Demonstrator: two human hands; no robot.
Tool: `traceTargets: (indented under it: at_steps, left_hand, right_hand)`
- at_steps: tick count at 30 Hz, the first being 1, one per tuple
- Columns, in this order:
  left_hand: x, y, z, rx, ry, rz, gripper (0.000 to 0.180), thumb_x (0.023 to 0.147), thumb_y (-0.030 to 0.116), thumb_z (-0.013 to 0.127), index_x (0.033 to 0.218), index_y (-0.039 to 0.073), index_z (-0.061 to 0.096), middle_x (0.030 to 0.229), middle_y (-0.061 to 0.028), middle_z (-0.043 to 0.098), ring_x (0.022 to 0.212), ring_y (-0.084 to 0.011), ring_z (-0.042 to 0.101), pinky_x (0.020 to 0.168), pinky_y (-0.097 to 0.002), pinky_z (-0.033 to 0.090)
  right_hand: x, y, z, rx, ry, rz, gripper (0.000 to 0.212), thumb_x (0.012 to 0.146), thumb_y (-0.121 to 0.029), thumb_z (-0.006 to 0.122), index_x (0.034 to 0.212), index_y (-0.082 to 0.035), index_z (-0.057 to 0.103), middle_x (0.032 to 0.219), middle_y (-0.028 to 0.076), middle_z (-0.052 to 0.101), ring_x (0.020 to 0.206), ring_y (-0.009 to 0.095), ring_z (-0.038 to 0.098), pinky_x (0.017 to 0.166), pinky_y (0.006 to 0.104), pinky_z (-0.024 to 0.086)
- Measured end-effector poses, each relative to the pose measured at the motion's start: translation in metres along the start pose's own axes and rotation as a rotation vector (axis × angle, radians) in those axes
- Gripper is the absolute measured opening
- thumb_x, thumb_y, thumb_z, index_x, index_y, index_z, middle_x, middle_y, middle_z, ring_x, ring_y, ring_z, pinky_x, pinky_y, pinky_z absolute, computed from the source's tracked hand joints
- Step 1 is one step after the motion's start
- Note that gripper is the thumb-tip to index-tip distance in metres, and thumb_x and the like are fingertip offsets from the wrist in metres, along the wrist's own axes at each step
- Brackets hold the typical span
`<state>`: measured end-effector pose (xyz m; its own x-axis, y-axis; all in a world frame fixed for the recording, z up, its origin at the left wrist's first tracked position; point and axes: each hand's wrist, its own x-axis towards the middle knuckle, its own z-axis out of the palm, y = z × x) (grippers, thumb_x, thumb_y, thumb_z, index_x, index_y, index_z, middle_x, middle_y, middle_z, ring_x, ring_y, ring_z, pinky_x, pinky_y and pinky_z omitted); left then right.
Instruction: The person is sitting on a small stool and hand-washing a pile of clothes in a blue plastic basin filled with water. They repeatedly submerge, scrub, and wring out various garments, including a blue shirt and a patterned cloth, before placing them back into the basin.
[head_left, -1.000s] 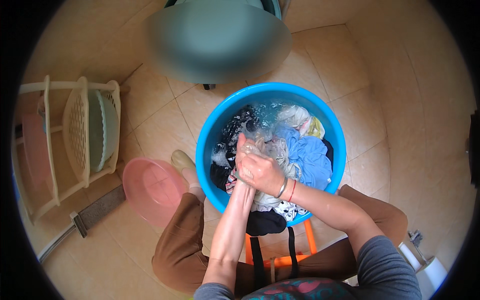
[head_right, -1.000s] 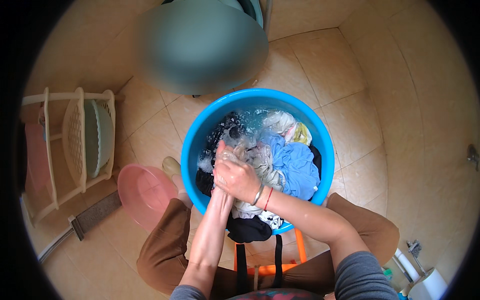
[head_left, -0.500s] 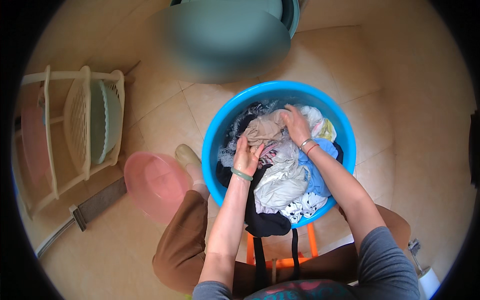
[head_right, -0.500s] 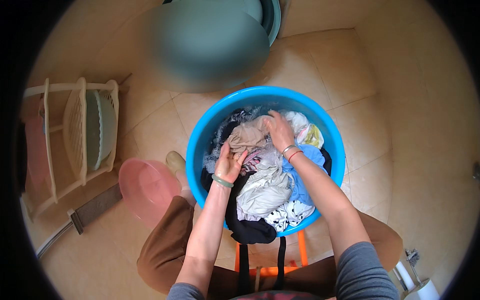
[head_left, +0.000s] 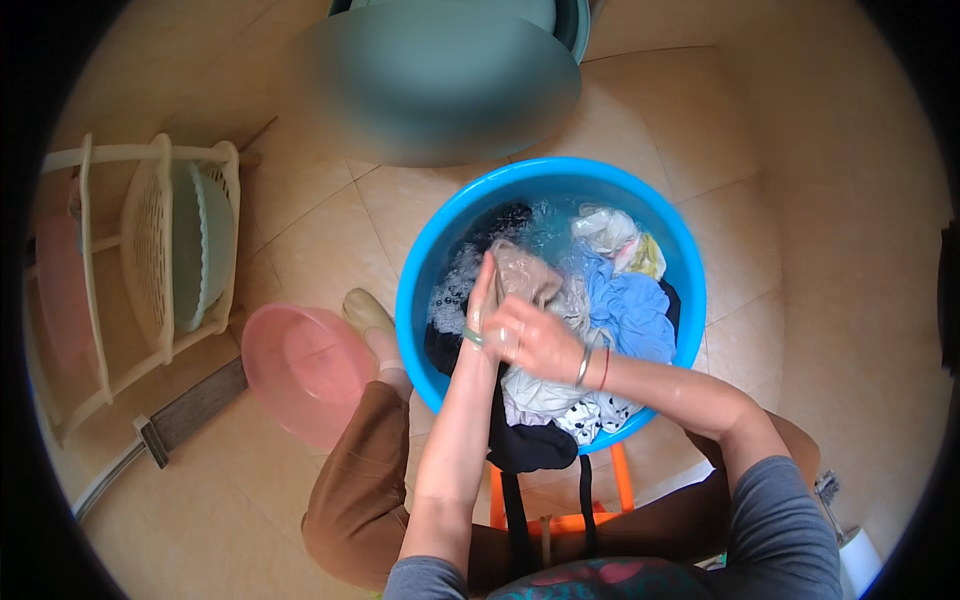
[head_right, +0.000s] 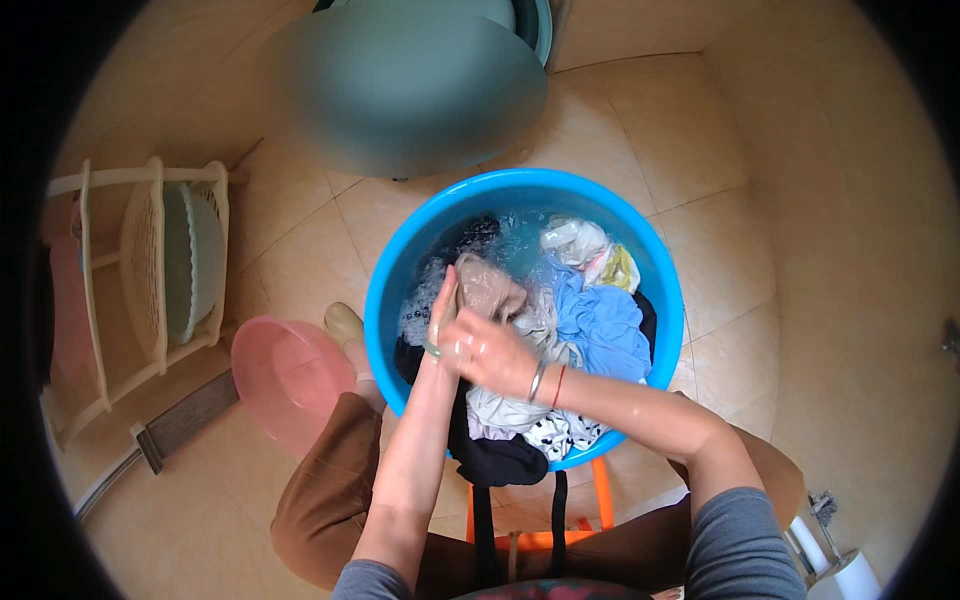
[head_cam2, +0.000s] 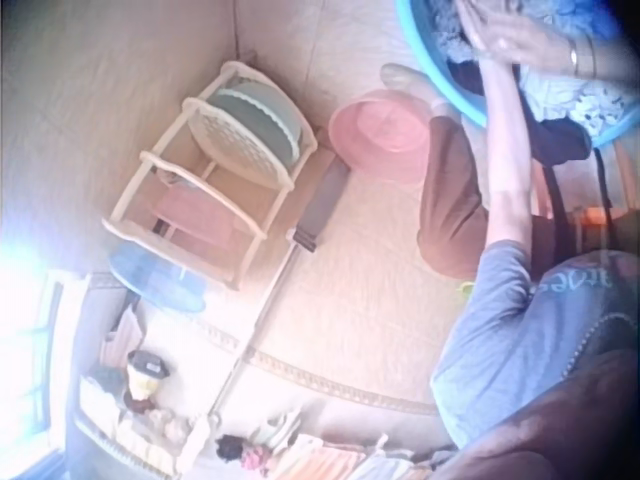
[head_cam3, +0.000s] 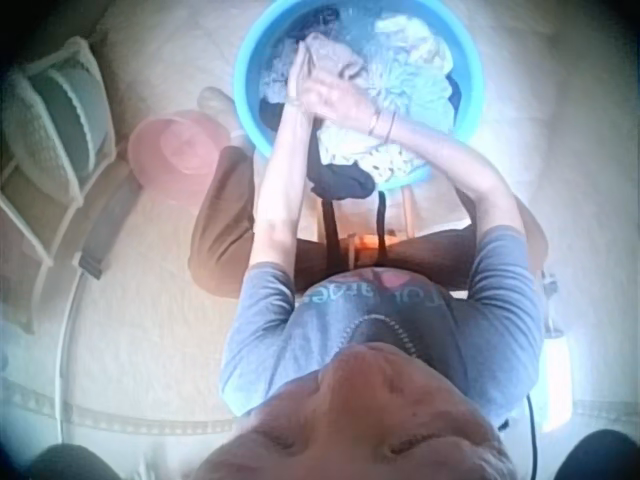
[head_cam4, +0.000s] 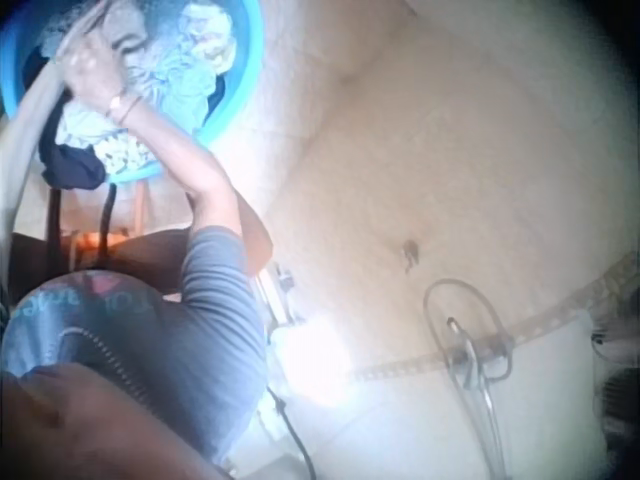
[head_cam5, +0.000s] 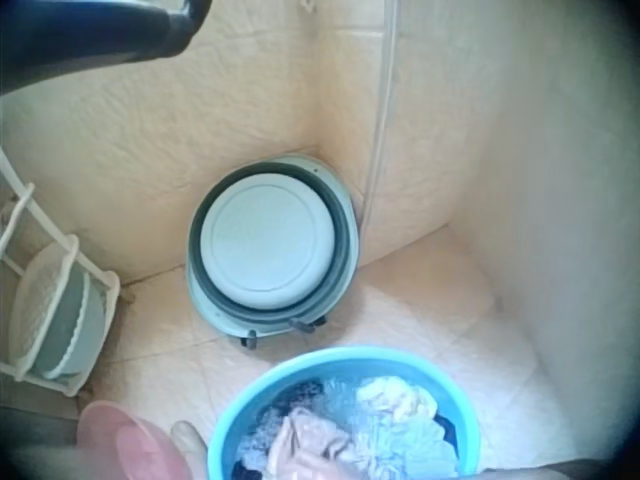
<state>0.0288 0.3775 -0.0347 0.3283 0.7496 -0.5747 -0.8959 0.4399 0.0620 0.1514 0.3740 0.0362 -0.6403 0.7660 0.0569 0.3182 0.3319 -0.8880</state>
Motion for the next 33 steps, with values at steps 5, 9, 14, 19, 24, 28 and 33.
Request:
traceTargets:
  at_steps: [5, 9, 14, 19, 24, 28, 33]
  left_hand:
    - [-0.015, -0.018, 0.017, -0.036, -0.233, -0.161, 0.059, 0.086, 0.061, 0.055, 0.117, 0.011, 0.053, 0.081, -0.0027, 0.055, 0.072, -0.0114, 0.055, 0.06, -0.0256, 0.046]
    - [-0.014, -0.031, -0.001, -0.13, -0.47, -0.219, 0.049, 0.089, 0.056, 0.053, 0.099, 0.008, 0.059, 0.088, -0.0029, 0.058, 0.078, -0.0143, 0.056, 0.065, -0.0288, 0.047]
    - [-0.029, -0.035, 0.008, -0.156, -0.331, 0.023, 0.034, 0.094, 0.041, 0.053, 0.098, 0.008, 0.06, 0.095, -0.0039, 0.062, 0.088, -0.0162, 0.058, 0.075, -0.0325, 0.048]
    - [-0.032, -0.047, 0.065, 0.263, 0.482, 0.348, 0.029, 0.097, 0.032, 0.052, 0.108, 0.006, 0.059, 0.103, -0.0063, 0.064, 0.098, -0.0189, 0.059, 0.086, -0.0339, 0.048]
    - [-0.012, 0.001, 0.044, 0.41, 0.426, 0.469, 0.045, 0.098, 0.042, 0.046, 0.125, 0.006, 0.05, 0.12, -0.0099, 0.057, 0.105, -0.0208, 0.057, 0.091, -0.0329, 0.045]
    - [0.016, 0.011, -0.005, 1.071, 0.467, 0.361, 0.064, 0.092, 0.02, 0.06, 0.147, 0.008, 0.029, 0.139, -0.0132, 0.047, 0.121, -0.0206, 0.049, 0.101, -0.0331, 0.037]
    - [0.031, 0.017, -0.057, 1.55, 0.502, 0.206, 0.06, 0.092, 0.014, 0.058, 0.145, 0.006, 0.033, 0.137, -0.0157, 0.048, 0.12, -0.0239, 0.05, 0.1, -0.0306, 0.038]
  right_hand:
    - [-0.012, -0.071, -0.015, -0.242, 0.001, -0.085, 0.018, 0.082, -0.028, 0.066, 0.082, -0.012, 0.058, 0.089, 0.008, 0.05, 0.068, 0.023, 0.062, 0.05, 0.0355, 0.051]
    - [0.0, -0.067, -0.018, -0.353, 0.203, -0.212, 0.02, 0.081, -0.024, 0.067, 0.071, -0.01, 0.056, 0.073, 0.005, 0.05, 0.058, 0.022, 0.06, 0.047, 0.0332, 0.05]
    - [0.011, -0.044, -0.017, -0.361, 0.318, -0.119, 0.012, 0.079, -0.014, 0.064, 0.071, -0.009, 0.057, 0.069, 0.008, 0.053, 0.063, 0.025, 0.06, 0.05, 0.0351, 0.05]
    - [0.017, 0.06, -0.04, -0.313, 0.275, 0.256, 0.021, 0.087, -0.018, 0.054, 0.072, -0.004, 0.058, 0.074, 0.018, 0.059, 0.069, 0.035, 0.06, 0.059, 0.0434, 0.051]
    - [0.029, 0.128, -0.042, -0.207, 0.486, 0.559, 0.02, 0.089, -0.022, 0.057, 0.082, -0.004, 0.061, 0.077, 0.02, 0.058, 0.072, 0.041, 0.057, 0.066, 0.0503, 0.045]
    - [0.027, 0.138, -0.031, -0.439, 0.339, 0.202, 0.018, 0.087, -0.02, 0.057, 0.096, -0.006, 0.061, 0.087, 0.017, 0.06, 0.082, 0.041, 0.059, 0.071, 0.0486, 0.045]
    - [0.037, 0.132, -0.007, -0.748, -0.083, 0.584, 0.017, 0.077, -0.015, 0.06, 0.092, -0.009, 0.064, 0.096, 0.013, 0.065, 0.093, 0.033, 0.061, 0.081, 0.0463, 0.046]
